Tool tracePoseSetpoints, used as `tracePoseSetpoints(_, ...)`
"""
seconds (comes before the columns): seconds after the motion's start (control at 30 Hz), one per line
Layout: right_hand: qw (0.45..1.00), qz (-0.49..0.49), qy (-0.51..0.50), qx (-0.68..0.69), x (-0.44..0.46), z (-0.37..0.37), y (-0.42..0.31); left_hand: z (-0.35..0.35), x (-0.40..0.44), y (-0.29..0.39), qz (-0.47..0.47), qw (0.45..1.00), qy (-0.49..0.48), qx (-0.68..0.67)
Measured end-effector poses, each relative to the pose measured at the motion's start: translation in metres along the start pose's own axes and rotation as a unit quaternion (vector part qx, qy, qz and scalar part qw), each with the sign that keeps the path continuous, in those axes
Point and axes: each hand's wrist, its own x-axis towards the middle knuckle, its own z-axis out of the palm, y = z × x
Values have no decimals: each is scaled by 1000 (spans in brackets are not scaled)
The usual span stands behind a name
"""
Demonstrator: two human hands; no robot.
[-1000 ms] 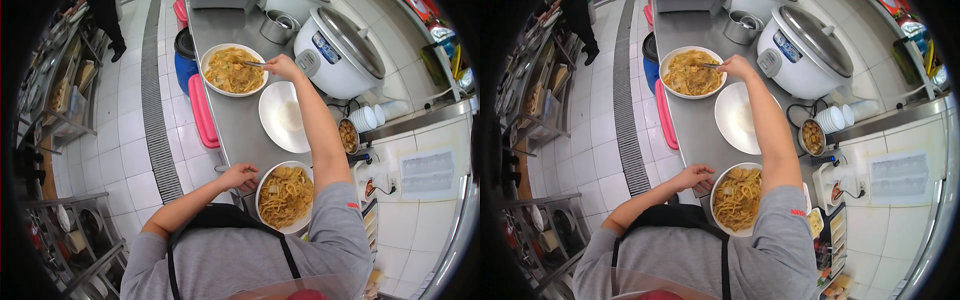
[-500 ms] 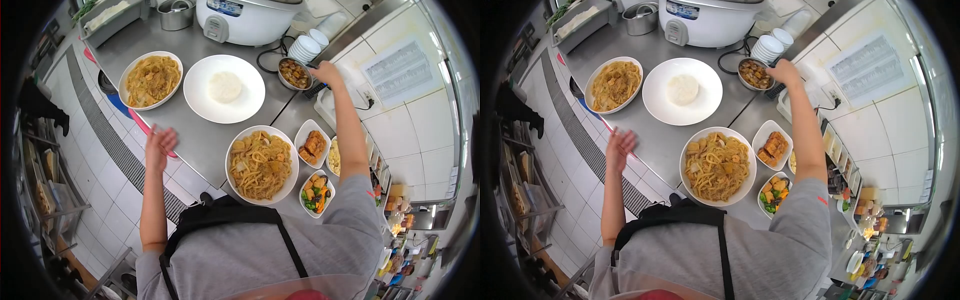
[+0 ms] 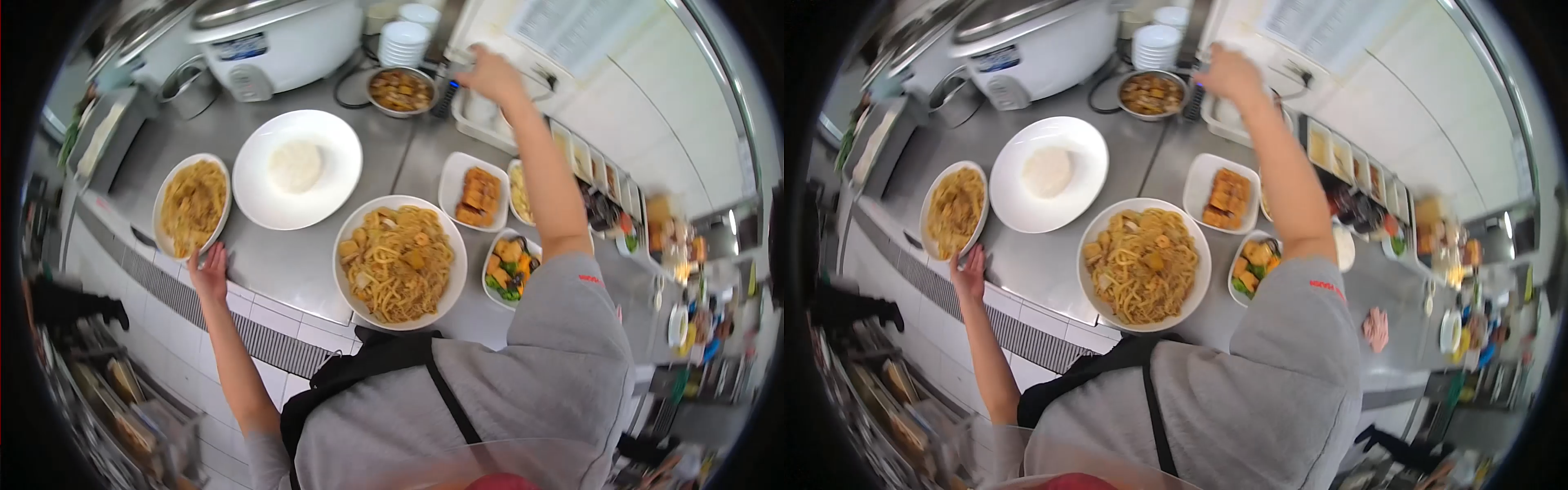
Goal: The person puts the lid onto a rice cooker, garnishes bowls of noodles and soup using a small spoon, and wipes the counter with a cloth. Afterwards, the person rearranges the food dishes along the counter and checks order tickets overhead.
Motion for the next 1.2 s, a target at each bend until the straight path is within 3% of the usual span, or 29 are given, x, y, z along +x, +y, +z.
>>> tracePoseSetpoints(0.07, 999, 37, 26, -31, -16, -44, 64, -8, 7, 7, -3, 999, -11, 32)
tracePoseSetpoints(0.2, 957, 147, -104, -226, -61, -108, 172, 4, 9, 13, -16, 999, 4, 52)
tracePoseSetpoints(0.3, 955, 105, -156, -231, -80, -71, 236, 18, 10, 13, 20, 996, 19, 89)
tracePoseSetpoints(0.33, 945, 85, -201, -242, -83, -55, 242, 15, 11, 14, 33, 995, 28, 94)
tracePoseSetpoints(0.43, 950, 48, -197, -236, -94, -10, 246, 4, 27, 15, 40, 996, 10, 74)
tracePoseSetpoints(0.5, 942, -16, 43, -333, -108, 15, 241, 8, 21, 18, 41, 998, 16, 52)
tracePoseSetpoints(0.53, 945, -24, 41, -323, -111, 16, 228, 25, 7, 14, 44, 998, 33, 39)
tracePoseSetpoints(0.6, 994, 47, 84, -48, -124, 2, 191, 27, -2, 9, 71, 996, -22, 53)
tracePoseSetpoints(0.63, 990, 81, -7, 119, -154, -4, 159, 19, 3, 10, 56, 998, 4, 13)
tracePoseSetpoints(0.67, 947, 120, -101, 279, -198, -14, 116, 6, 5, 11, 41, 998, 31, -27)
tracePoseSetpoints(0.73, 792, 190, -346, 465, -282, -30, 36, -10, 4, 15, 18, 996, 84, -7)
tracePoseSetpoints(0.77, 765, 190, -374, 489, -322, -16, 11, -13, -6, 14, 40, 995, 87, 16)
tracePoseSetpoints(0.8, 707, 251, -415, 515, -350, -1, -10, -14, -18, 13, 42, 995, 87, 18)
tracePoseSetpoints(0.87, 626, 396, -357, 569, -379, 23, -45, -19, -43, 14, 75, 994, 72, 20)
tracePoseSetpoints(0.9, 624, 399, -356, 571, -381, 32, -57, -29, -45, 18, 56, 995, 75, 18)
tracePoseSetpoints(0.97, 393, 425, -253, 775, -377, 49, -75, -37, -67, 20, 58, 996, 63, 23)
tracePoseSetpoints(1.0, 391, 425, -250, 777, -373, 58, -81, -40, -78, 22, 63, 996, 52, 22)
tracePoseSetpoints(1.07, 415, 407, -145, 801, -369, 71, -87, -55, -99, 27, 69, 997, 42, 19)
tracePoseSetpoints(1.2, 398, 397, -138, 816, -374, 64, -76, -61, -156, 37, 109, 991, 56, 56)
